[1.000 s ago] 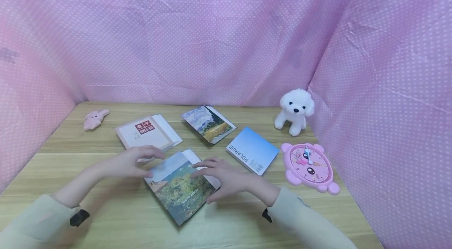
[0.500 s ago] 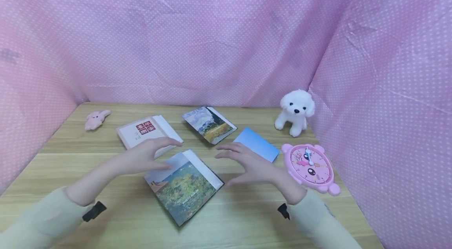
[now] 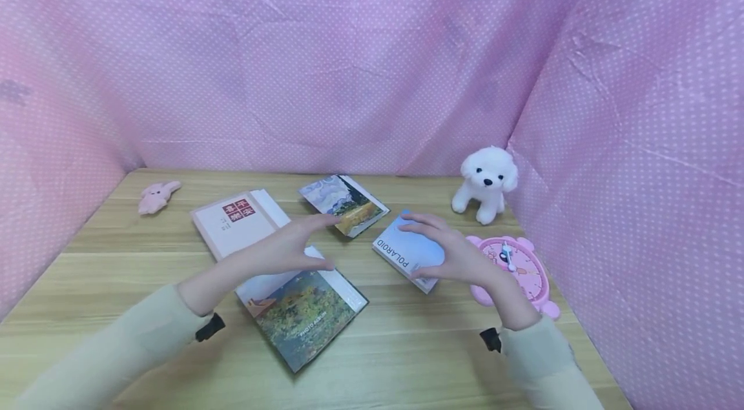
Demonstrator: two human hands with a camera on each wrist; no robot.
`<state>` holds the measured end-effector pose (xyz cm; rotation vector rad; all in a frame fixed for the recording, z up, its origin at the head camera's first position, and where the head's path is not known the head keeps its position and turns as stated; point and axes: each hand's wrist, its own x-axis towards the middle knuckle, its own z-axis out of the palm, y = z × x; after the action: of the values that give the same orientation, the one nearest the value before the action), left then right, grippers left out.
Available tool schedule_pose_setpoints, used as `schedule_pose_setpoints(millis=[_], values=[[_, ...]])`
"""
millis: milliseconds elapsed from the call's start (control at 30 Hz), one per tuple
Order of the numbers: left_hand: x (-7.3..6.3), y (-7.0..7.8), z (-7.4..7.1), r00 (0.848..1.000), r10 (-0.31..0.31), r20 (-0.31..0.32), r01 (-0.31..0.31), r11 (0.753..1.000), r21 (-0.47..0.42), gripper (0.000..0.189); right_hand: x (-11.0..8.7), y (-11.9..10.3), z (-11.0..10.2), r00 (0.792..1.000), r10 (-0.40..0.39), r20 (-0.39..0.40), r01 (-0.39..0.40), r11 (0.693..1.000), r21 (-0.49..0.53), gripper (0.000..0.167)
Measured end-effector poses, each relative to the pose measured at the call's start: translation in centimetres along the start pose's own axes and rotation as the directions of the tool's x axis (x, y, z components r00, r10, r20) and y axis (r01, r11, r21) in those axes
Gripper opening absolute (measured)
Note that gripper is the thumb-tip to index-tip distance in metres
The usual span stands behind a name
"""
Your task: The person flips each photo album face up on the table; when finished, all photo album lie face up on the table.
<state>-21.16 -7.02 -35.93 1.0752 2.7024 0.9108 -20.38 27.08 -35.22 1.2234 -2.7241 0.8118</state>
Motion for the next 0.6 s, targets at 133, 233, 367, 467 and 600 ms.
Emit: schedule_pose_setpoints(millis=[133,233,367,467,600], values=[[1.8,0.5,1.0,0.998,0.01,0.055,-0.01,1.0,-0.007,0.087,-0.8,1.8,-0.4,0.999,0.017,-0.04,-0.017,1.0,0.005,0.08],[3.2,0.7,1.7,0.996,0.018,0.088,-0.018,1.0,0.001,0.09,-1.5,2.9,-0.5,0.996,0.067,-0.056,-0.066,0.998,0.022,0.082],[4.9,0.8,2.7,0.993,0.028,0.117,-0.027,1.0,-0.01,0.094,-2.2,4.4,-0.6,0.99,0.117,-0.073,-0.116,0.993,0.024,0.088],[6.2,0.4,3.7,0.991,0.03,0.127,-0.03,1.0,-0.005,0.096,-2.6,5.6,-0.6,0.987,0.145,-0.067,-0.145,0.989,0.01,0.091],[7.7,-0.2,4.9,0.99,0.071,0.119,-0.068,0.997,-0.027,0.094,-3.1,7.2,-0.7,0.981,0.195,-0.023,-0.195,0.981,0.014,0.09]])
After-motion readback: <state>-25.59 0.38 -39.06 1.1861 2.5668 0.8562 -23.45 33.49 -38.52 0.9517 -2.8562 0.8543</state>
